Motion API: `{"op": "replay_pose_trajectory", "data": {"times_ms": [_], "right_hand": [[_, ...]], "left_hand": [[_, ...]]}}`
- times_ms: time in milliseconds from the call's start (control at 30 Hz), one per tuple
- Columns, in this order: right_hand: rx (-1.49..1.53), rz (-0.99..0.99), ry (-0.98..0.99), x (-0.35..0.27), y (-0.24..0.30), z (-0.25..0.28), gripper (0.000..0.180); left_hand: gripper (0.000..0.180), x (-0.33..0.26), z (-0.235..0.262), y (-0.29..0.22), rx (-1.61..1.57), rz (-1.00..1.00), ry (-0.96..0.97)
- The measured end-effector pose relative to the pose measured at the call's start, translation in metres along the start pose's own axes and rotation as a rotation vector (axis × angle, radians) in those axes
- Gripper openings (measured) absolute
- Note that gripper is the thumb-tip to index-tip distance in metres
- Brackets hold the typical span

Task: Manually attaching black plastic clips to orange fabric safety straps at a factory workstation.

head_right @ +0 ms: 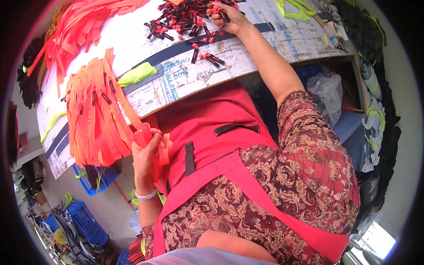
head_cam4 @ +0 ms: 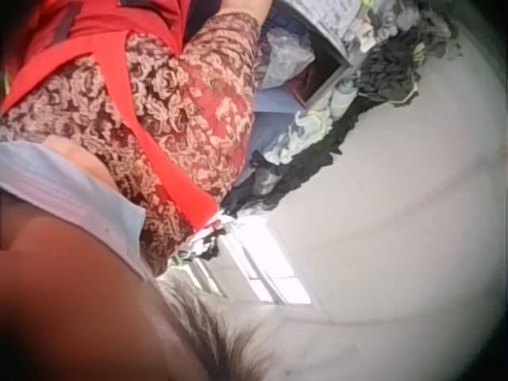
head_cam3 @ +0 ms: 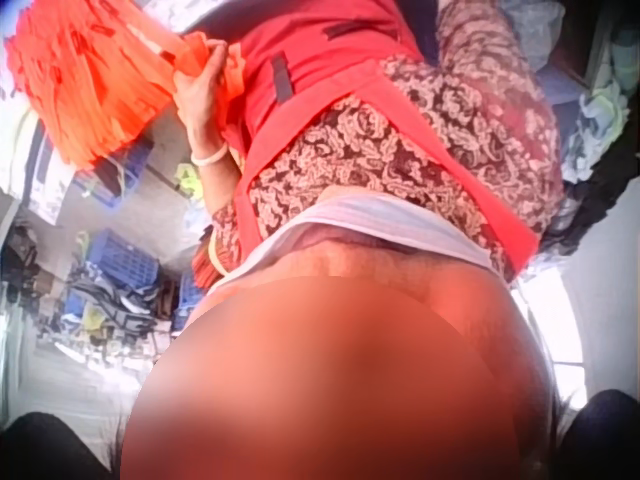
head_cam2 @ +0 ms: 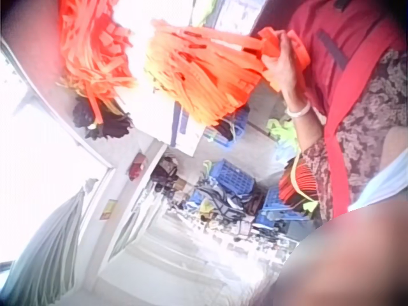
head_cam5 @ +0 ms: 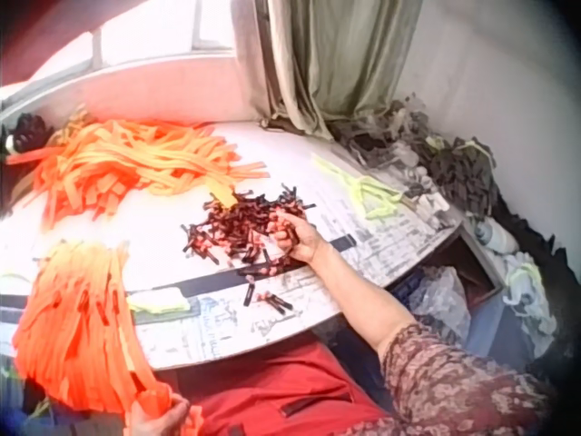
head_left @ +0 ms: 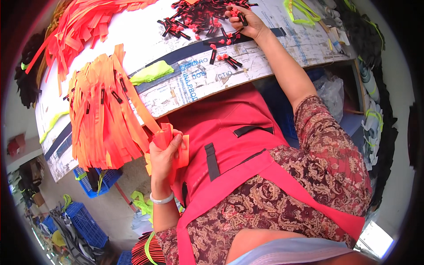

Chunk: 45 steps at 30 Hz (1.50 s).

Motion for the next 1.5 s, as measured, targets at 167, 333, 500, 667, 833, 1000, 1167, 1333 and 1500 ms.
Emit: {"op": "replay_pose_trajectory", "data": {"times_ms": [167, 333, 500, 667, 833, 1000, 1167, 1333, 1500], "right_hand": [[0.008, -0.038, -0.077, -0.009, 0.000, -0.012, 0.023], [0.066, -0.128, 0.086, -0.016, -0.002, -0.034, 0.028], [0.069, -0.399, 0.246, -0.064, -0.066, -0.144, 0.037], [-0.311, -0.547, 0.294, -0.098, -0.135, -0.200, 0.049], [-0.573, -0.557, 0.358, -0.119, -0.175, -0.221, 0.050], [-0.666, -0.574, 0.410, -0.120, -0.184, -0.222, 0.046], [-0.189, -0.663, 0.183, -0.116, -0.209, -0.187, 0.031], [0.223, -0.868, 0.300, -0.130, -0.236, -0.187, 0.029], [-1.066, -0.346, 0.307, -0.107, -0.251, -0.143, 0.036]], "left_hand": [[0.010, 0.000, 0.001, 0.002, -0.006, -0.014, 0.002], [0.011, 0.002, 0.004, -0.011, -0.073, -0.055, -0.037], [0.011, 0.002, 0.011, -0.017, -0.096, -0.090, -0.137], [0.013, 0.014, 0.008, -0.017, -0.106, -0.150, -0.235], [0.008, 0.014, 0.004, -0.019, -0.120, -0.224, -0.298], [0.008, 0.019, 0.013, -0.013, -0.102, -0.333, -0.228], [0.008, 0.010, 0.028, -0.016, -0.152, -0.373, -0.347], [0.008, 0.009, 0.026, -0.017, -0.166, -0.398, -0.290], [0.010, 0.002, 0.039, -0.019, -0.111, -0.411, -0.354]]}}
Point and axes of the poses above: each hand's wrist, its own x-axis towards the middle knuckle, its own z-axis out of the back of the hand, y = z × x, the point moved 4 cm from there along x, towards the middle knuckle, and after that the axes turned 1 degree about -x, right-handed, at the moved point
